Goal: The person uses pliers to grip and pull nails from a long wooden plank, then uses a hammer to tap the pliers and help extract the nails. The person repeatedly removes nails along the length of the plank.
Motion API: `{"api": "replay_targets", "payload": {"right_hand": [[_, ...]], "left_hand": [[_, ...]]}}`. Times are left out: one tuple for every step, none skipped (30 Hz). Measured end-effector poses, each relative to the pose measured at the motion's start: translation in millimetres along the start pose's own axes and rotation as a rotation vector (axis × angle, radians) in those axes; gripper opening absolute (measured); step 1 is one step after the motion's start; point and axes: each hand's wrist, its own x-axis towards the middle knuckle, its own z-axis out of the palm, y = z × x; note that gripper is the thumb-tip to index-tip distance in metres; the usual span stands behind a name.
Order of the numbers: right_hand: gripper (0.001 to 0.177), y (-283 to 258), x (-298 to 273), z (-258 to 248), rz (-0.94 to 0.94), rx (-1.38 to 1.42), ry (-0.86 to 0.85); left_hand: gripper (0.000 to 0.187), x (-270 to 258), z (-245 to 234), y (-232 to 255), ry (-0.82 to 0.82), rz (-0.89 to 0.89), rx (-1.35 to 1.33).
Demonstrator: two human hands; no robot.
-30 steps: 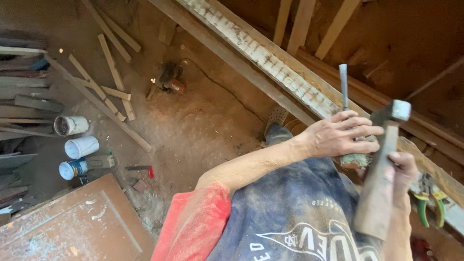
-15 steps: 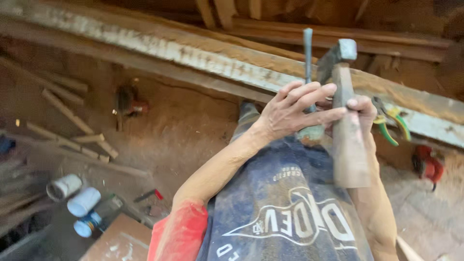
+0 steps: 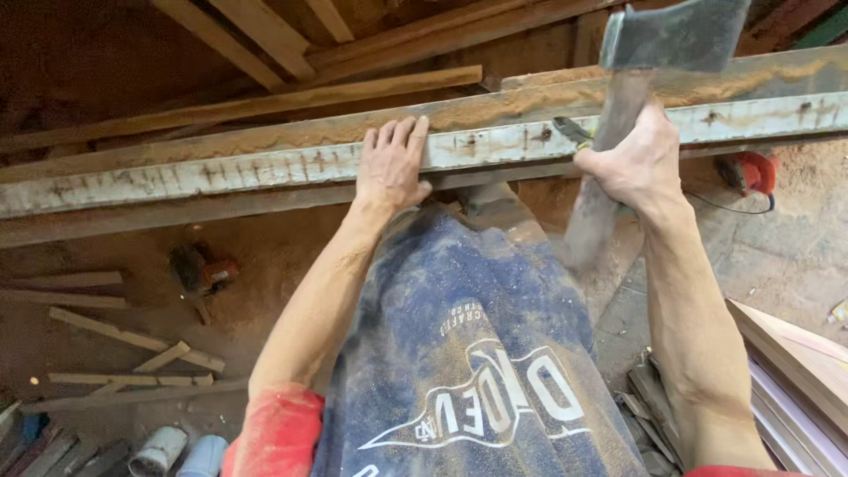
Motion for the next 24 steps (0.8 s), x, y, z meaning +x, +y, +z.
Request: {"api": "replay_targets", "payload": {"right_hand": [[0.074, 14, 2, 2, -0.039, -0.089, 0.054], [0.073, 28, 5, 4, -0.043, -0.146, 0.071], [0.072, 41, 7, 7, -0.046, -0.204, 0.088], [0.071, 52, 9, 11, -0.053, -0.26, 0.101], [0.07, 61, 11, 14, -0.086, -0.269, 0.075], [0.069, 69, 13, 17, -0.121, -0.276, 0.048], [0.068, 74, 13, 19, -0.155, -0.283, 0.021], [0.072, 78, 14, 21, -0.189, -0.309, 0.001], [0.077, 80, 15, 23, -0.223, -0.334, -0.019], [0.081, 81, 16, 23, -0.258, -0.361, -0.039], [0.076, 81, 18, 24, -0.28, -0.386, -0.031], [0.071, 80, 19, 25, -0.302, -0.413, -0.022], [0.067, 79, 21, 26, -0.323, -0.439, -0.013], [0.067, 77, 20, 27, -0.329, -0.475, -0.02], [0.067, 75, 20, 28, -0.335, -0.511, -0.026], [0.067, 72, 23, 27, -0.343, -0.55, -0.031], [0.067, 68, 27, 24, -0.325, -0.562, -0.066], [0.067, 64, 28, 22, -0.303, -0.571, -0.102], [0.067, 59, 30, 18, -0.28, -0.58, -0.137], [0.066, 55, 32, 14, -0.219, -0.555, -0.192], [0.066, 50, 35, 8, -0.158, -0.529, -0.247], [0.065, 45, 39, 2, -0.097, -0.503, -0.304], [0.063, 42, 41, -4, -0.097, -0.434, -0.275], [0.061, 40, 33, -9, -0.096, -0.364, -0.25]], "left_hand": [[0.099, 3, 3, -3, -0.035, 0.011, -0.01], [0.088, 6, 6, -4, -0.071, 0.016, -0.02], [0.086, 9, 8, -4, -0.107, 0.016, -0.001], [0.083, 11, 10, -3, -0.144, 0.012, 0.018], [0.08, 12, 11, -2, -0.181, 0.007, 0.037], [0.079, 13, 10, -2, -0.191, 0.023, 0.049], [0.078, 14, 9, -2, -0.201, 0.04, 0.061], [0.078, 17, 7, -4, -0.209, 0.057, 0.076], [0.075, 18, 6, -4, -0.256, 0.045, 0.075], [0.073, 20, 4, -5, -0.302, 0.033, 0.073], [0.07, 22, 4, -6, -0.348, 0.02, 0.07], [0.071, 22, 4, -6, -0.338, 0.023, 0.074], [0.071, 22, 5, -6, -0.329, 0.025, 0.077], [0.072, 22, 6, -6, -0.322, 0.03, 0.08], [0.071, 21, 8, -6, -0.329, 0.027, 0.091], [0.071, 21, 10, -6, -0.332, 0.023, 0.1], [0.071, 21, 13, -7, -0.334, 0.019, 0.109], [0.073, 22, 16, -8, -0.353, 0.012, 0.106], [0.075, 22, 19, -10, -0.373, 0.005, 0.103], [0.077, 23, 22, -13, -0.392, -0.002, 0.101], [0.078, 25, 25, -15, -0.318, 0.013, 0.122], [0.08, 27, 28, -18, -0.246, 0.029, 0.141], [0.082, 27, 31, -20, -0.174, 0.044, 0.161], [0.077, 18, 34, -19, -0.107, 0.047, 0.174]]}}
